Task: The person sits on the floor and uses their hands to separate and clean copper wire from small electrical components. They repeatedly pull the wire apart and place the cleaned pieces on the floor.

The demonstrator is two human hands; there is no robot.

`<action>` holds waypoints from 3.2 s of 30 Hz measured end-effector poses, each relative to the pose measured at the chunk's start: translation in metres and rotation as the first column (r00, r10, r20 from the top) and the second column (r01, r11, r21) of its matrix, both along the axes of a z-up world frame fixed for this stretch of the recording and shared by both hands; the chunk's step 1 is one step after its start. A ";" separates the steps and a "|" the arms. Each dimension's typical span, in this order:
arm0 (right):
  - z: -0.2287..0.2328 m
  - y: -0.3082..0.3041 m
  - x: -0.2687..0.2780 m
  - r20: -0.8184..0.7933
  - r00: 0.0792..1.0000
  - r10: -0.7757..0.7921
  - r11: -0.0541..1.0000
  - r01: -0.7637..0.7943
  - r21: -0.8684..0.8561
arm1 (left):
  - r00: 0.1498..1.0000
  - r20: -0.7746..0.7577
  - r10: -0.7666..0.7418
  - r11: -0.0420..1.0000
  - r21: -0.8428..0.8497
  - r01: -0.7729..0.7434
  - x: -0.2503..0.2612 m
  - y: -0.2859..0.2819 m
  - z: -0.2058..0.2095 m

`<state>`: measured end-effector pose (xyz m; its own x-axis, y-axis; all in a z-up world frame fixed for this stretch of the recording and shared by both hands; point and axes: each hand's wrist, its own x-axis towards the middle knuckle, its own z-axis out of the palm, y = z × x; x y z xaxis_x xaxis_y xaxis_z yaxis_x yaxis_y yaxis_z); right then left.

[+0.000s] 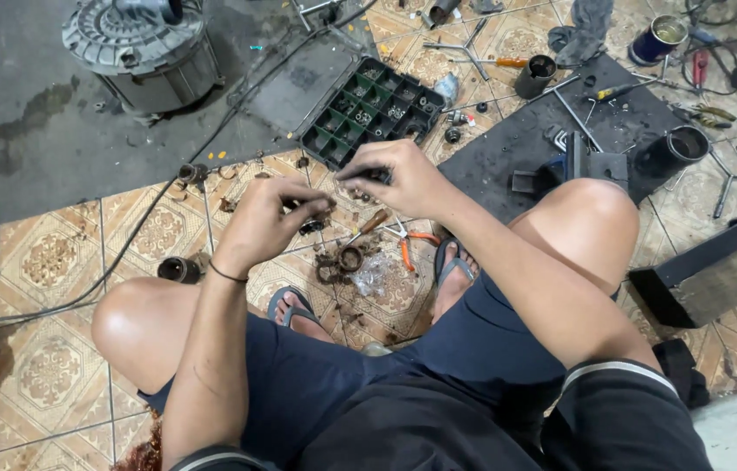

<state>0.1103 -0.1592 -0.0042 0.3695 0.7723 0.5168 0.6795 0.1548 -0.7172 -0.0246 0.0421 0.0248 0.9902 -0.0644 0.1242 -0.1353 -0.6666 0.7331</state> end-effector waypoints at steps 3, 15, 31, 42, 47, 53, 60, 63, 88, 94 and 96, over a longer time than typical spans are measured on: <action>0.002 -0.004 0.001 0.074 0.994 0.082 0.992 -0.075 -0.097 | 0.995 -0.082 -0.050 0.999 0.012 0.051 -0.004 0.004 0.007; -0.006 -0.002 -0.002 0.104 0.990 0.093 0.974 -0.069 -0.215 | 0.965 -0.245 -0.094 0.994 0.024 0.103 -0.001 -0.003 0.000; -0.015 0.013 -0.017 -0.244 0.934 -0.260 0.945 0.298 0.136 | 0.984 0.049 0.172 0.958 -0.241 -0.156 0.015 -0.020 -0.031; -0.031 0.017 -0.023 -0.311 0.811 -0.496 0.844 0.534 0.046 | 0.907 0.115 0.406 0.869 -0.354 -0.345 0.031 -0.044 -0.072; -0.039 0.016 -0.017 -0.408 0.809 -0.422 0.871 0.487 0.066 | 0.892 0.105 0.441 0.836 -0.411 -0.364 0.030 -0.052 -0.068; -0.052 0.020 -0.017 -0.514 0.769 -0.380 0.868 0.488 0.089 | 0.875 0.088 0.476 0.783 -0.496 -0.376 0.035 -0.062 -0.080; -0.033 0.022 -0.029 -0.569 0.761 -0.313 0.888 0.446 0.108 | 0.877 0.193 0.440 0.743 -0.627 -0.235 0.039 -0.060 -0.080; -0.004 0.019 -0.038 -0.499 0.826 -0.263 0.920 0.371 0.128 | 0.852 0.303 0.426 0.772 -0.613 -0.168 0.038 -0.055 -0.059; 0.013 0.005 -0.037 -0.278 0.924 -0.262 0.929 0.320 0.187 | 0.752 0.534 0.387 0.858 -0.508 -0.080 0.027 -0.057 -0.038; 0.022 -0.010 -0.008 -0.411 0.880 -0.239 0.882 0.374 0.287 | 0.942 0.335 0.024 0.797 -0.575 0.184 0.030 -0.051 -0.037; 0.025 -0.017 -0.004 -0.417 0.878 -0.237 0.923 0.337 0.186 | 0.943 0.333 0.014 0.865 -0.477 0.156 0.025 -0.045 -0.024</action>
